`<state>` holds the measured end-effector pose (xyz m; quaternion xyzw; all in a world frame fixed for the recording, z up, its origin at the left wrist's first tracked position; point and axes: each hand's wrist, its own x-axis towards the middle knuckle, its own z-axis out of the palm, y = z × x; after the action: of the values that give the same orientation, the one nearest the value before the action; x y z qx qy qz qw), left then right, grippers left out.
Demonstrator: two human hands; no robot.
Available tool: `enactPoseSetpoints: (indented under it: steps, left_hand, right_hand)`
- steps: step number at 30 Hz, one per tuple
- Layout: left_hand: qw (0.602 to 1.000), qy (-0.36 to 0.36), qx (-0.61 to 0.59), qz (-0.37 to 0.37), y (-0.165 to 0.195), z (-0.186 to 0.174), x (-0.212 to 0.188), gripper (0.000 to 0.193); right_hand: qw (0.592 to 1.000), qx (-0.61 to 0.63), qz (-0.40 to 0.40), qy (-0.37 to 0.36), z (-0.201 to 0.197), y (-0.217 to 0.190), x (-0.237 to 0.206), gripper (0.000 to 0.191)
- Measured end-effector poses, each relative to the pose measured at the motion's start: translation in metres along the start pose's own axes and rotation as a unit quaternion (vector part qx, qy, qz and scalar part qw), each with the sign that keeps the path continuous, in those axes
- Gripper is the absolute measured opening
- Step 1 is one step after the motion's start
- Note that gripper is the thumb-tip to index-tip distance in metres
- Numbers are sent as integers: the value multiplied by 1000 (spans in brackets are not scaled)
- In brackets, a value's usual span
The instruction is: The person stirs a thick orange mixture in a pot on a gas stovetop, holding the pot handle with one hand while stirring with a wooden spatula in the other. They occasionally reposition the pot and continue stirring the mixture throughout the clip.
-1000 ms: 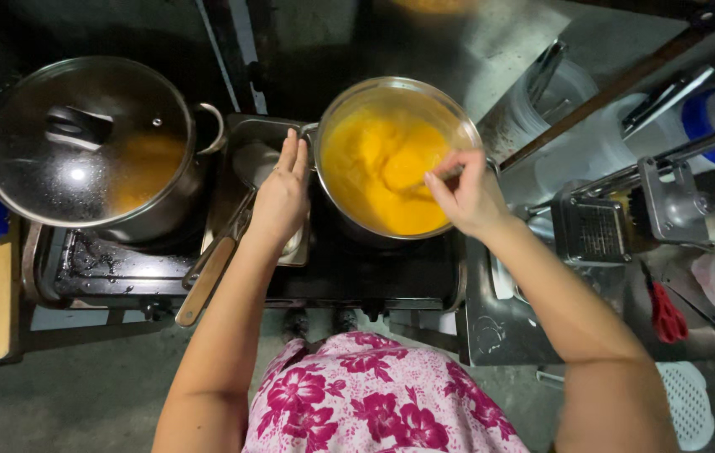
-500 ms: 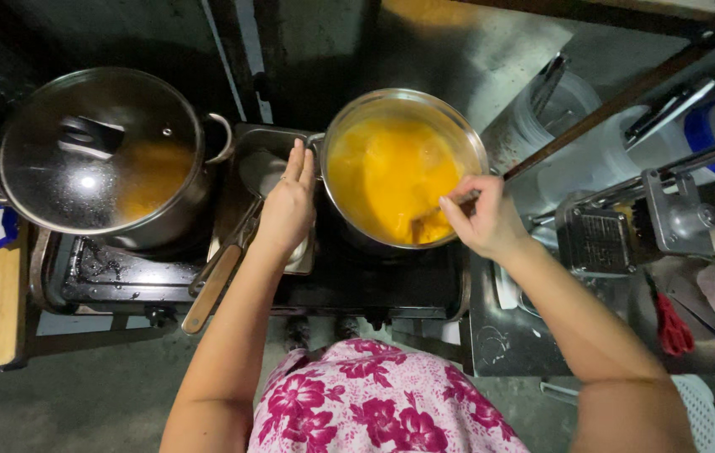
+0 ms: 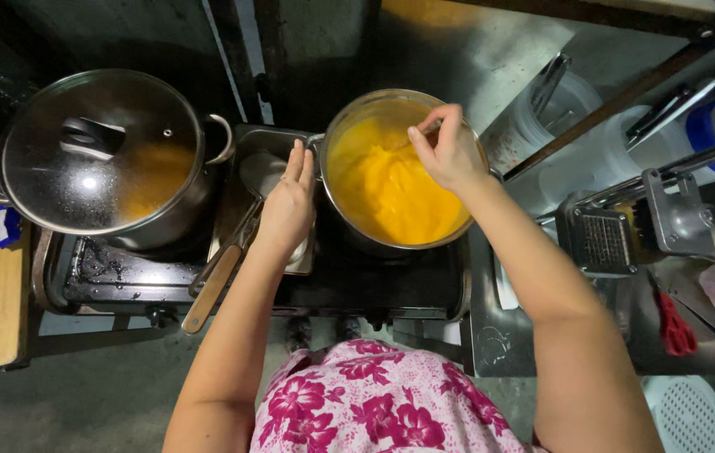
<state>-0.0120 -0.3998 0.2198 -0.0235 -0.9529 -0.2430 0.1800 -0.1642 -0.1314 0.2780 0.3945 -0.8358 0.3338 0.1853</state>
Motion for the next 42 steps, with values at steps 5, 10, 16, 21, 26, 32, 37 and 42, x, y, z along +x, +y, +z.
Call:
enactPoseSetpoints:
  steps: [5,10,16,21,26,32,37,42]
  left_hand:
    - [1000,6,-4,12,3,2,-4,75]
    - [1000,19,-9,10,4,4,-4,70]
    - [1000,-8,2,-6,0,4,-3,70]
    - [1000,10,14,13,-6,5,-1,77]
    - [1000,12,9,17,-9,4,2,79]
    - [1000,-8,-7,-15,-6,3,-1,75]
    - [999,39,5,33,-7,10,-3,76]
    - [999,32,17,33,-5,11,-5,78]
  right_hand:
    - [997,33,60,-47,-27,-12,-30,39]
    - [995,40,65,-59,-54,-31,-68,43]
    - [982,20,147,-118,-88,-41,-92,44]
    - [986,-11,129,-103,-83,-33,-92,45]
    - [998,26,44,-44,-43,-9,-70,45]
    - [999,23,12,-24,-2,18,-16,41]
    - [999,53,4,-5,5,22,1,38]
    - [997,31,59,-26,-25,10,-21,39]
